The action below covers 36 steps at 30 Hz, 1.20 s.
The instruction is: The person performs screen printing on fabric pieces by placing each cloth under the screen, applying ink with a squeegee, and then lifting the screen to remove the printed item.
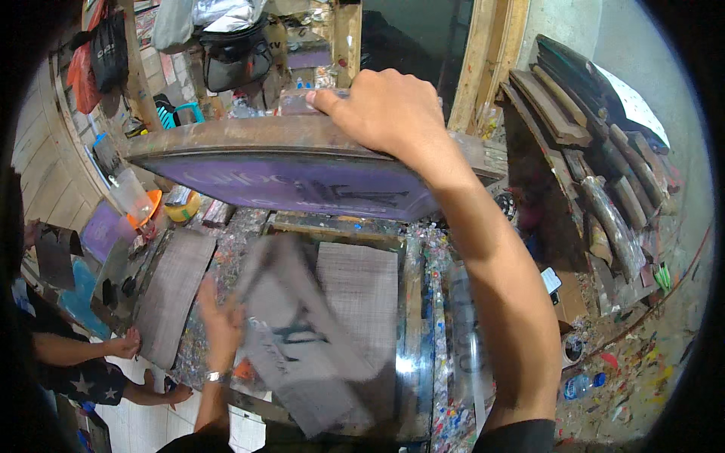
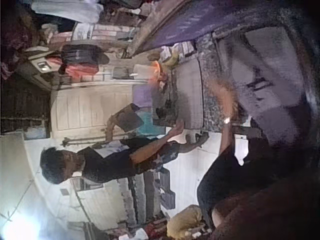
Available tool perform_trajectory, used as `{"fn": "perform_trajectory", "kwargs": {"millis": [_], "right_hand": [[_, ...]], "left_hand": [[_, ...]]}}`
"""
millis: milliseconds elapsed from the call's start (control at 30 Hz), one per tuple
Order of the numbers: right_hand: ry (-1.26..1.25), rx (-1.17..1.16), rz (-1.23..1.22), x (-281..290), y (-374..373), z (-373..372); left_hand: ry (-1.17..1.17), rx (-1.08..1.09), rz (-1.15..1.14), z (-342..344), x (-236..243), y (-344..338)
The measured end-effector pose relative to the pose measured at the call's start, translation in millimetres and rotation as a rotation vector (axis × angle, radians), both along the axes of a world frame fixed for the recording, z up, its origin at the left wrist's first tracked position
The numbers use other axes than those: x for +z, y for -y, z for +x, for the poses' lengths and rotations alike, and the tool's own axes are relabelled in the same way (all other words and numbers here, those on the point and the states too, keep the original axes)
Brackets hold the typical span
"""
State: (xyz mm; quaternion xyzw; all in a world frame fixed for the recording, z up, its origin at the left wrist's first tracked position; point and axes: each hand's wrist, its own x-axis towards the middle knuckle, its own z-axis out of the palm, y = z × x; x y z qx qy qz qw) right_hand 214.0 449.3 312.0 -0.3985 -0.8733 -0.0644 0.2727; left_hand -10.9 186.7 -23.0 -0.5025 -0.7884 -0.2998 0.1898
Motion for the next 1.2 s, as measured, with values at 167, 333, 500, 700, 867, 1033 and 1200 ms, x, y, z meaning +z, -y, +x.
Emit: {"fn": "perform_trajectory", "kwargs": {"millis": [167, 333, 500, 700, 867, 1033, 1200], "right_hand": [[0.038, -0.029, 0.009, 2.8, -1.6, 10.1], [0.058, -0.101, -0.066, 8.0, 1.9, 5.1], [0.071, -0.074, -0.021, 11.8, 6.9, -1.4], [0.031, -0.032, -0.08, 16.0, -17.5, -1.8], [-0.004, -0.027, -0.089, 26.0, -44.9, -3.1], [0.007, -0.034, -0.097, 23.7, -32.2, -5.6], [0.061, -0.057, -0.095, 6.5, 13.4, 13.1]], "left_hand": [[-0.367, 0.547, -0.2, -118.4, 66.5, 119.1], [-0.189, -0.026, 0.039, -52.8, 70.6, 89.1], [-0.002, -0.737, -0.719, 104.7, -25.1, 88.6], [-0.046, -0.729, -0.763, 126.0, -42.9, 79.4], [0.01, -0.776, -0.734, 125.9, -7.6, 80.6], [0.029, -0.745, -0.781, 125.6, -37.1, 80.3], [0.12, -0.785, -0.654, 124.9, -35.3, 77.1]]}}
